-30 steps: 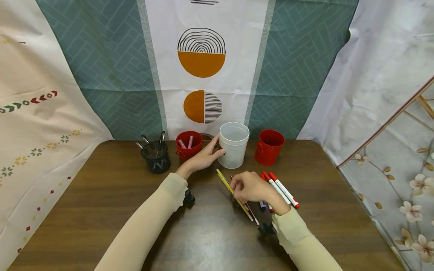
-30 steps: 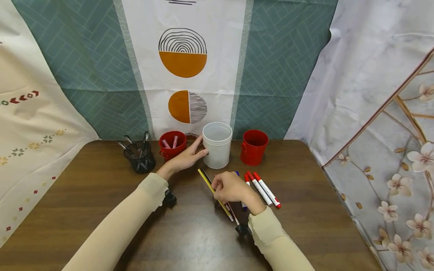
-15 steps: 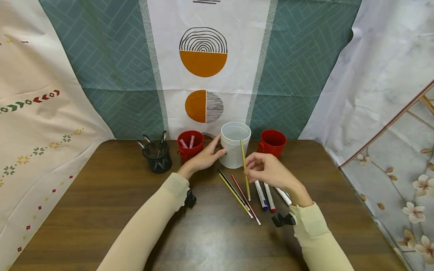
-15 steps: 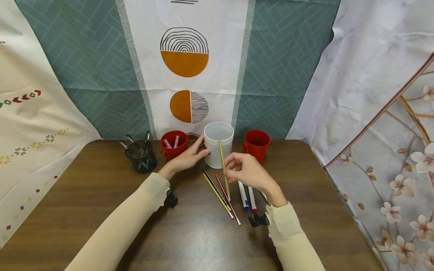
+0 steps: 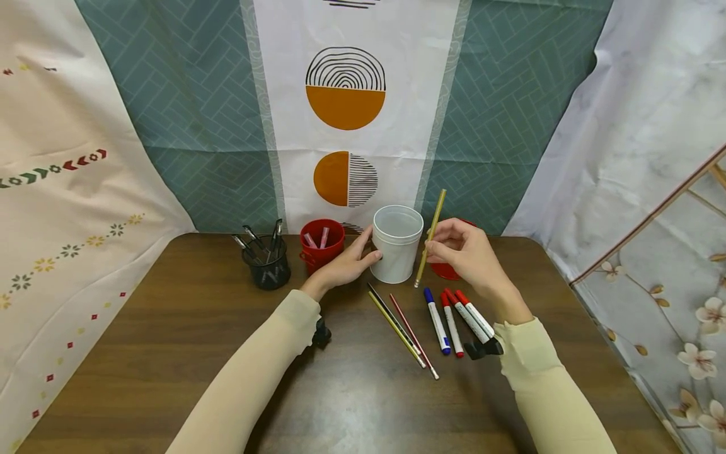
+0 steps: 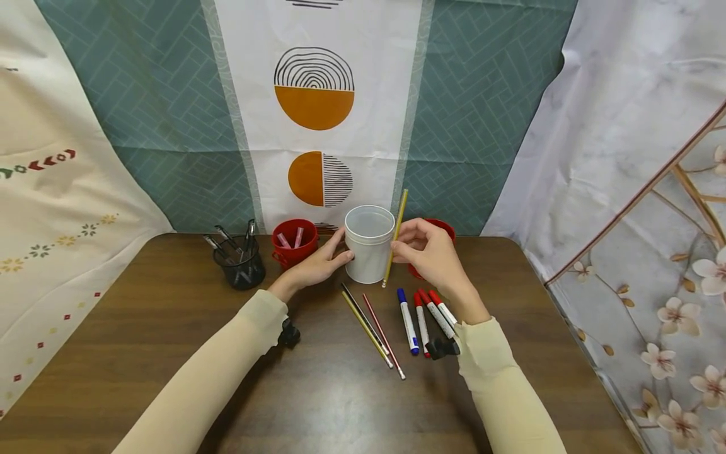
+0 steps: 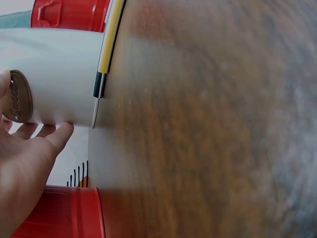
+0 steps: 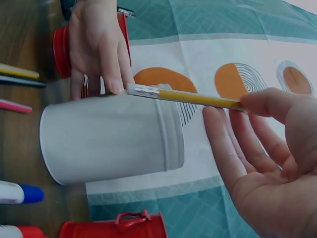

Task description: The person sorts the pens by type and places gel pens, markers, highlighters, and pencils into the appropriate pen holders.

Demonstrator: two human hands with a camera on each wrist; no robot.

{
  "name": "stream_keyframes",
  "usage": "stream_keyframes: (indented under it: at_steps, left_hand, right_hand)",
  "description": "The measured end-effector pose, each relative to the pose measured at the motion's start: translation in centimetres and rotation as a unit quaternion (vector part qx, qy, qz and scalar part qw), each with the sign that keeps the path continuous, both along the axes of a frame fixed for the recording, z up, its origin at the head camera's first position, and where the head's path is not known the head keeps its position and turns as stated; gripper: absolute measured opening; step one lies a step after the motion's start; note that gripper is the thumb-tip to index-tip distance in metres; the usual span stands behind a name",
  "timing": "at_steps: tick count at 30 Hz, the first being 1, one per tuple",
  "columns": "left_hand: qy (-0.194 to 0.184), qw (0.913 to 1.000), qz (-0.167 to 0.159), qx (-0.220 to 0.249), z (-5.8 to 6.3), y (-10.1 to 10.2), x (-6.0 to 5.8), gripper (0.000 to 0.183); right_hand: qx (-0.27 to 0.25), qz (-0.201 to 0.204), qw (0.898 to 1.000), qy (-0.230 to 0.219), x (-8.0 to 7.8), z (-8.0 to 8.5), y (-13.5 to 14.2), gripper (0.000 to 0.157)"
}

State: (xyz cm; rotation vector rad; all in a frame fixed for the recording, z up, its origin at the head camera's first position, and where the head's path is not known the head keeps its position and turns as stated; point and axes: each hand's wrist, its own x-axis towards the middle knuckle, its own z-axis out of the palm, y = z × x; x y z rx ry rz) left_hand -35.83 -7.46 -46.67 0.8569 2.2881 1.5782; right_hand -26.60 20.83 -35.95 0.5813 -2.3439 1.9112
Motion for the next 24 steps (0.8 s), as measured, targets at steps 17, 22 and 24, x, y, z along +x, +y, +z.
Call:
stream_keyframes:
  at_steps: [17, 22, 24]
  left_hand:
    - [0.013, 0.9999, 0.002, 0.000, 0.1, 0.0, 0.1, 0.085]
    - [0.007, 1.0000, 0.004, -0.004, 0.1, 0.2, 0.1, 0.086]
    - [0.006, 0.9999, 0.006, -0.006, 0.1, 0.2, 0.1, 0.086]
  right_hand:
    - [-0.039, -0.081, 0.993, 0.074, -4.6, 3.2, -0.5, 0.023]
    - [-0.040, -0.083, 0.993, 0.068, -5.8, 3.5, -0.9, 0.022]
    - [-0.037, -0.080, 0.994, 0.070, -6.1, 3.7, -1.1, 0.023]
